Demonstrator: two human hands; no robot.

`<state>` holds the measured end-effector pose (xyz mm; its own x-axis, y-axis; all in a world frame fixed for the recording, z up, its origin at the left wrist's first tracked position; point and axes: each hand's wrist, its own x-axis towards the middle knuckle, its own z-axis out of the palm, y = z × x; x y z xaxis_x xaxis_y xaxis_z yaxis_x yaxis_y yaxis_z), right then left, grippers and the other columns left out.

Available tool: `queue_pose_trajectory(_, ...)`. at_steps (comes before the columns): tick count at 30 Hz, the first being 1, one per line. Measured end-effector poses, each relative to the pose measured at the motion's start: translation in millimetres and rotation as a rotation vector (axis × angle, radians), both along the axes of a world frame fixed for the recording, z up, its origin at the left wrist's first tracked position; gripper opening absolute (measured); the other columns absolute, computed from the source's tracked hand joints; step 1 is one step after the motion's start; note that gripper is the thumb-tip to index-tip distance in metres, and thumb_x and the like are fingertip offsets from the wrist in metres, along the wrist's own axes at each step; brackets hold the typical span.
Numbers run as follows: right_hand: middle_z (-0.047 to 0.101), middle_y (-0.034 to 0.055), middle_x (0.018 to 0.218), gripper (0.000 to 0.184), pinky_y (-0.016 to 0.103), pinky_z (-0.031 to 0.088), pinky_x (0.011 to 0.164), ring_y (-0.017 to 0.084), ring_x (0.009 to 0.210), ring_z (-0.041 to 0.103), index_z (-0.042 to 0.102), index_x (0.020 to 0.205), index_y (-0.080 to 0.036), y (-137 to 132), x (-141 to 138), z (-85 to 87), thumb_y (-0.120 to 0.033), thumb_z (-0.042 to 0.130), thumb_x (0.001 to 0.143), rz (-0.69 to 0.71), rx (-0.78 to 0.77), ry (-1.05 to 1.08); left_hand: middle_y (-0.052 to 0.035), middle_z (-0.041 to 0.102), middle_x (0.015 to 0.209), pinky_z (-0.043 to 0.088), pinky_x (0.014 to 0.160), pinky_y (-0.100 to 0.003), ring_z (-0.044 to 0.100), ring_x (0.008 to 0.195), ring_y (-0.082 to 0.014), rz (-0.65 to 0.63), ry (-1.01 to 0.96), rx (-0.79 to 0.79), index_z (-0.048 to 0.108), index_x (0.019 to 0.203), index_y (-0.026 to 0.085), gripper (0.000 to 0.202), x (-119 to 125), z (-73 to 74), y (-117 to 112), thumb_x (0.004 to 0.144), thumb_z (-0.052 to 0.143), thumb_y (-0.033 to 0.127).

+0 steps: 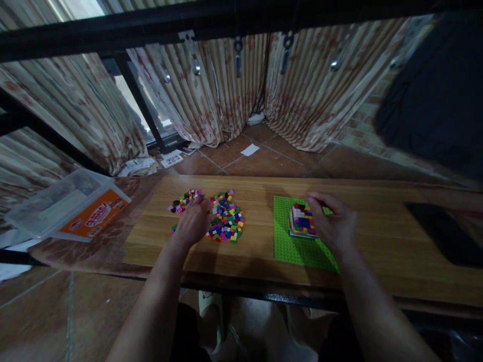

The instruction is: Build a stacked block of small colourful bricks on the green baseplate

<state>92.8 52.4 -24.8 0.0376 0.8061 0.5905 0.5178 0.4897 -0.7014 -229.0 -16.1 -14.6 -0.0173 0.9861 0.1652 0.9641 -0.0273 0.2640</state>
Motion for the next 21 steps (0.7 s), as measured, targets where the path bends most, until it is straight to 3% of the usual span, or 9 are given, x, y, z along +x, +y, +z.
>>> queue_pose_trajectory(2, 0.074, 0.0026, 0.090, 0.015, 0.039, 0.056, 0.081, 0.021, 0.085, 0.069, 0.073, 0.090, -0.027, -2.7, -4.7, 3.0, -0.032, 0.060, 0.085, 0.005, -0.013, 0.073, -0.0111, 0.063, 0.102, 0.047, 0.091, -0.042, 0.059, 0.100, -0.0267, -0.007, -0.111, 0.079, 0.059, 0.092, 0.018, 0.011, 10.1, 3.6, 2.1, 0.082, 0.053, 0.020)
queue_pose_trajectory(5, 0.074, 0.0020, 0.088, 0.015, 0.035, 0.055, 0.076, 0.020, 0.082, 0.069, 0.073, 0.090, -0.026, -10.2, -15.9, 7.7, -0.032, 0.060, 0.085, 0.050, -0.069, 0.200, -0.0062, 0.065, 0.094, 0.050, 0.084, -0.036, 0.063, 0.088, -0.0209, -0.073, -0.389, 0.153, 0.056, 0.098, 0.019, 0.014, 43.7, 8.0, 4.9, 0.085, 0.052, 0.024)
queue_pose_trajectory(9, 0.073, 0.0014, 0.084, 0.017, 0.030, 0.053, 0.070, 0.016, 0.076, 0.066, 0.072, 0.094, -0.025, -23.2, -32.8, 12.6, -0.033, 0.066, 0.081, 0.263, -0.222, 0.286, -0.0023, 0.066, 0.090, 0.051, 0.080, -0.029, 0.064, 0.084, -0.0162, -0.127, -0.799, 0.164, 0.057, 0.096, 0.020, 0.013, 100.2, 9.8, 5.3, 0.085, 0.058, 0.027)
queue_pose_trajectory(12, 0.070, 0.0004, 0.080, 0.019, 0.028, 0.051, 0.068, 0.014, 0.072, 0.063, 0.071, 0.095, -0.024, -28.8, -39.7, 14.0, -0.033, 0.070, 0.078, 0.442, -0.305, 0.350, -0.0021, 0.066, 0.087, 0.050, 0.078, -0.028, 0.064, 0.082, -0.0160, -0.158, -1.020, 0.165, 0.059, 0.092, 0.019, 0.014, 129.4, 10.8, 6.3, 0.081, 0.063, 0.026)
queue_pose_trajectory(17, 0.068, -0.0011, 0.073, 0.015, 0.027, 0.050, 0.068, 0.012, 0.069, 0.061, 0.071, 0.080, -0.022, -27.1, -35.4, 16.7, -0.037, 0.072, 0.077, 0.514, -0.377, 0.480, -0.0014, 0.066, 0.084, 0.048, 0.075, -0.026, 0.061, 0.079, -0.0147, -0.215, -1.220, 0.135, 0.061, 0.088, 0.018, 0.014, 147.4, 12.8, 12.5, 0.078, 0.068, 0.025)
queue_pose_trajectory(21, 0.071, -0.0004, 0.077, 0.014, 0.027, 0.050, 0.069, 0.012, 0.070, 0.062, 0.073, 0.083, -0.023, -24.5, -26.3, 19.2, -0.035, 0.072, 0.076, 0.500, -0.409, 0.513, -0.0013, 0.065, 0.082, 0.046, 0.071, -0.025, 0.059, 0.077, -0.0138, -0.227, -1.264, 0.102, 0.063, 0.088, 0.017, 0.012, 152.8, 13.9, 17.2, 0.080, 0.066, 0.026)
